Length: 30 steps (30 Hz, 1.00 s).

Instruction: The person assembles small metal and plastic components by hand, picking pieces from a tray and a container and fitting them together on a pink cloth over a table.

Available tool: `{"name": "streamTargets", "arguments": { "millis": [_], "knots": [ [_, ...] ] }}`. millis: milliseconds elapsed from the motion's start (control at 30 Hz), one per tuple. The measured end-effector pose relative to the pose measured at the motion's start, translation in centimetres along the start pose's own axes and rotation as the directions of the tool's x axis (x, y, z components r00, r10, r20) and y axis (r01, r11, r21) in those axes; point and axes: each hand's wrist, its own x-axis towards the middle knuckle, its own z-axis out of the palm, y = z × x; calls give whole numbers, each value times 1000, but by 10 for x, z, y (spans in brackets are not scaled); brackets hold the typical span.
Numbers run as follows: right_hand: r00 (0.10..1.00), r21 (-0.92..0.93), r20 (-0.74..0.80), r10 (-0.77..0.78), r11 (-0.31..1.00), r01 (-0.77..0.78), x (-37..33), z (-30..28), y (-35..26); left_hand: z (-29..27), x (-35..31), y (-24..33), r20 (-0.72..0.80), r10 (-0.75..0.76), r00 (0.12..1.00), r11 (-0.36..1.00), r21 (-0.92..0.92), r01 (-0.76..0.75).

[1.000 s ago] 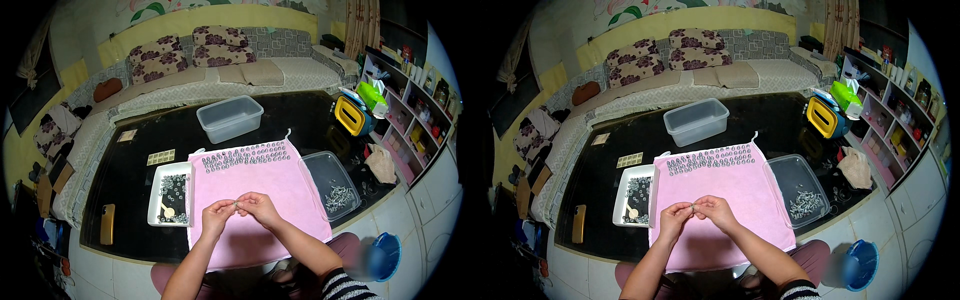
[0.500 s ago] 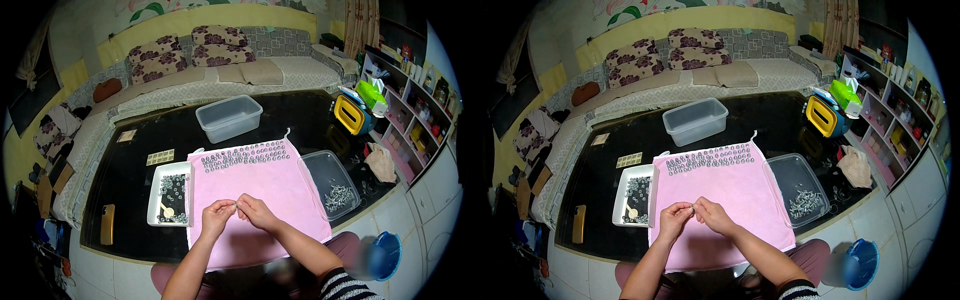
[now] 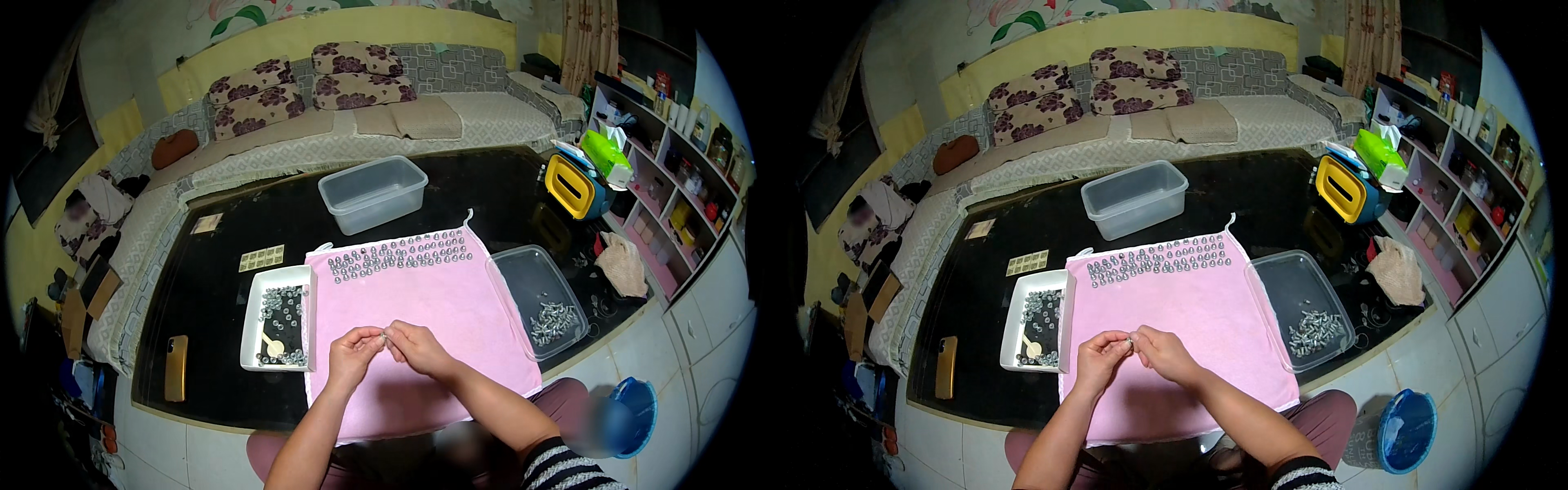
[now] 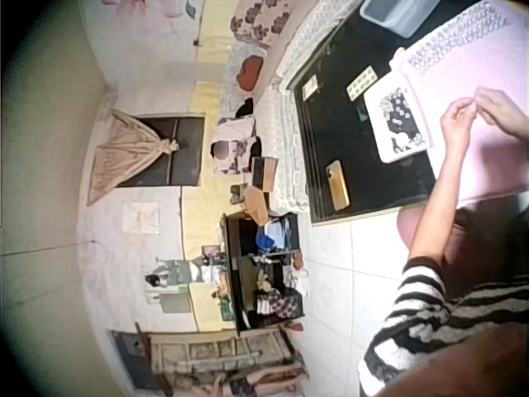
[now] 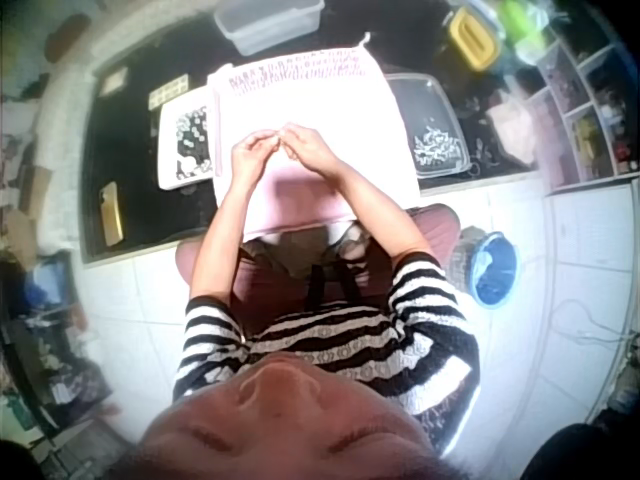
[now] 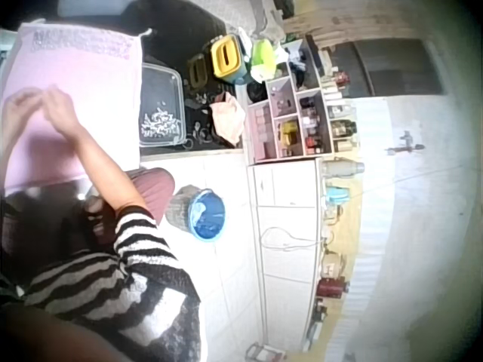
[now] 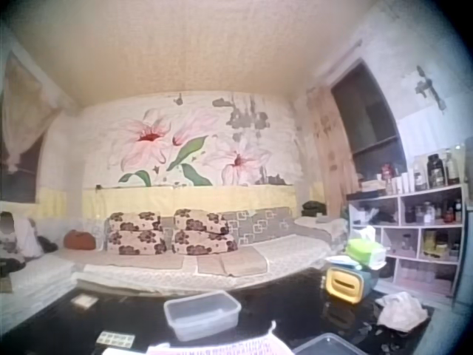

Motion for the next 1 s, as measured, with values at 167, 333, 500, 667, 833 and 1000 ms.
{"name": "streamTargets", "arguments": {
  "millis": [167,333,500,667,833,1000],
  "knots": [
    [998,-9,-30,58,998,-58,0,1,-2,-1,1,-1,1,11,1000,1000,-21,-11],
    [998,11,-42,50,999,-49,0,2,-1,1,0,0,6,-19,1000,1000,-15,19],
    [987,13,-162,-16,1000,19,0,4,-2,1,0,4,-24,-36,999,999,-1,36],
    [996,-83,-77,-33,996,26,-3,0,-1,0,0,2,2,-65,998,998,-15,65],
    [953,-212,-214,-215,962,169,-6,2,-9,0,1,5,-49,-64,997,998,1,65],
    [934,-338,-138,-329,902,268,-5,0,-4,0,2,6,-15,-81,997,996,-36,81]
  ]
}}
